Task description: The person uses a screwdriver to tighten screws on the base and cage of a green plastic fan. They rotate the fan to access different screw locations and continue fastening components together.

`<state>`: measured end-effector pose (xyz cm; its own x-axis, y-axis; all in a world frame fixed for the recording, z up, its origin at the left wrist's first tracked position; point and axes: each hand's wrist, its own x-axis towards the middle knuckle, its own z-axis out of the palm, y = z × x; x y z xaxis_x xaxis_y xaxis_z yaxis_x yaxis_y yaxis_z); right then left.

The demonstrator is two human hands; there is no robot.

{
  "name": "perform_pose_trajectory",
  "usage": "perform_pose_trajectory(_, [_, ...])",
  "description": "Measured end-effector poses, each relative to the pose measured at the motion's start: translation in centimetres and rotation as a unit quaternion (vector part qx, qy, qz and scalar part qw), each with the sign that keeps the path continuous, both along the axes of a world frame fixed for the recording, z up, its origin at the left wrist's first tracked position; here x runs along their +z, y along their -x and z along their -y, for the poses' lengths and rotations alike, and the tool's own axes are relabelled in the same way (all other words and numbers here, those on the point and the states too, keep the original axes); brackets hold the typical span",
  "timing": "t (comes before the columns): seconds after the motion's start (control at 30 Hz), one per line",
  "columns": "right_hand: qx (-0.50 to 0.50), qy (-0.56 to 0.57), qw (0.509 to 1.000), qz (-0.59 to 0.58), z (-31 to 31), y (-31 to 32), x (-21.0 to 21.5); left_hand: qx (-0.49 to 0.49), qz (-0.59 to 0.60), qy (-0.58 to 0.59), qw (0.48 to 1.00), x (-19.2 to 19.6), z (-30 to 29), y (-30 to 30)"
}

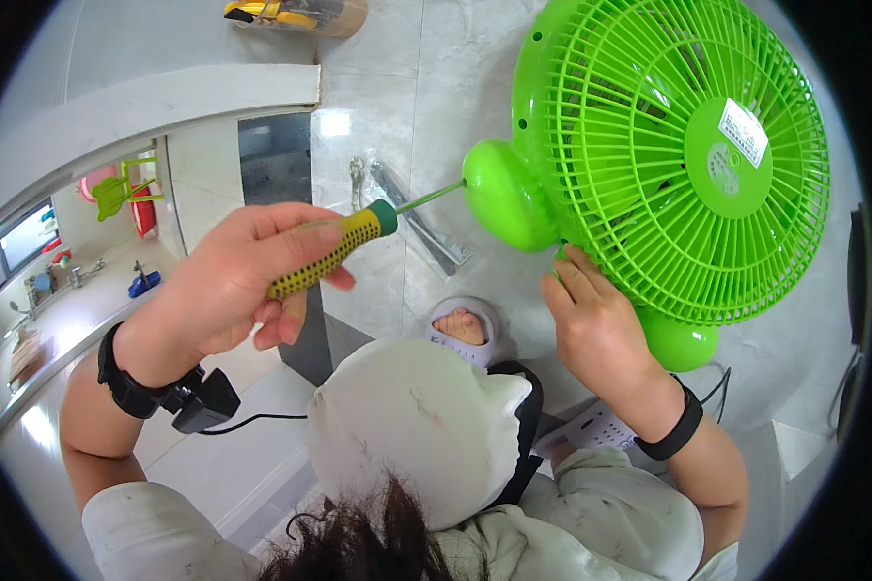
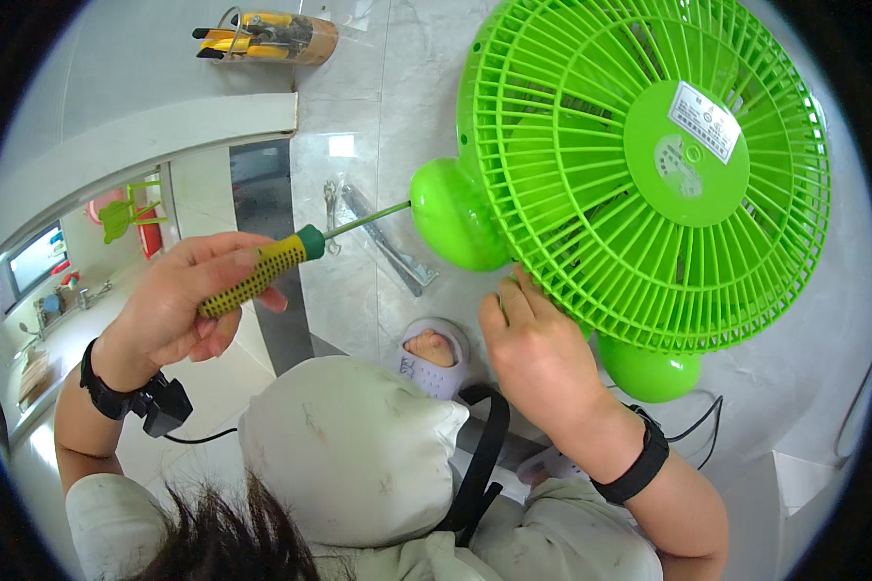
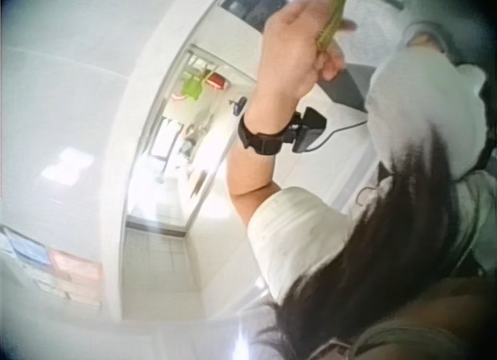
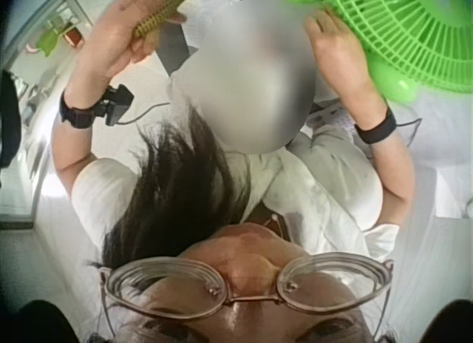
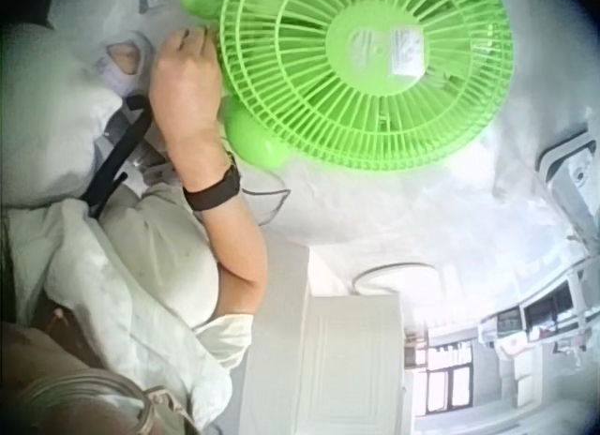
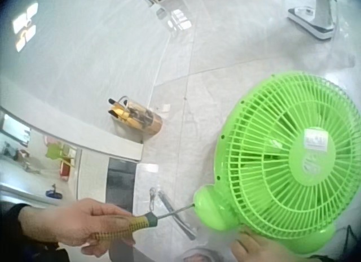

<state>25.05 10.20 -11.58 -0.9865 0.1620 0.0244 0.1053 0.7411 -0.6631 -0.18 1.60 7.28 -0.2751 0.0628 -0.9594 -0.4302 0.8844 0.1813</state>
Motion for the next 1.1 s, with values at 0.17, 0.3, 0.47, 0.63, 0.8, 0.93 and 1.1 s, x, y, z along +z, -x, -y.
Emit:
perform_pose_trajectory(0.17, [-0.024, 0.022, 0.999, -0.011, 0.2, -0.1, -0.2, -0.641, -0.302, -0.135, 0.693, -0.7, 0.8, -1.6])
perform_pose_trajectory(0.3, [-0.015, 0.068, 0.998, 0.011, 0.3, -0.3, -0.4, -0.529, -0.34, -0.072, 0.774, -1.0, 0.9, -1.5])
perform_pose_trajectory(0.47, [-0.019, 0.092, 0.995, -0.017, 0.1, -0.5, -0.6, 0.083, -0.183, -0.016, 0.98, -0.6, -0.9, -1.2])
perform_pose_trajectory(0.63, [-0.038, 0.098, 0.994, -0.027, 0.3, -0.4, -0.7, 0.176, 0.074, 0.085, 0.978, 0.1, -1.3, -0.8])
perform_pose_trajectory(0.8, [-0.059, 0.103, 0.992, -0.04, 0.5, -0.2, -0.7, -0.673, -0.35, -0.136, 0.638, -1.0, 0.2, -0.7])
perform_pose_trajectory(0.93, [-0.065, 0.11, 0.991, -0.049, 0.4, -0.1, -0.8, -0.544, -0.394, -0.129, 0.73, -1.8, -0.9, -1.3])
perform_pose_trajectory(1.1, [-0.076, 0.132, 0.985, -0.077, 0.4, -0.3, -0.8, -0.049, -0.274, 0.097, 0.956, -1.6, -2.9, -2.4])
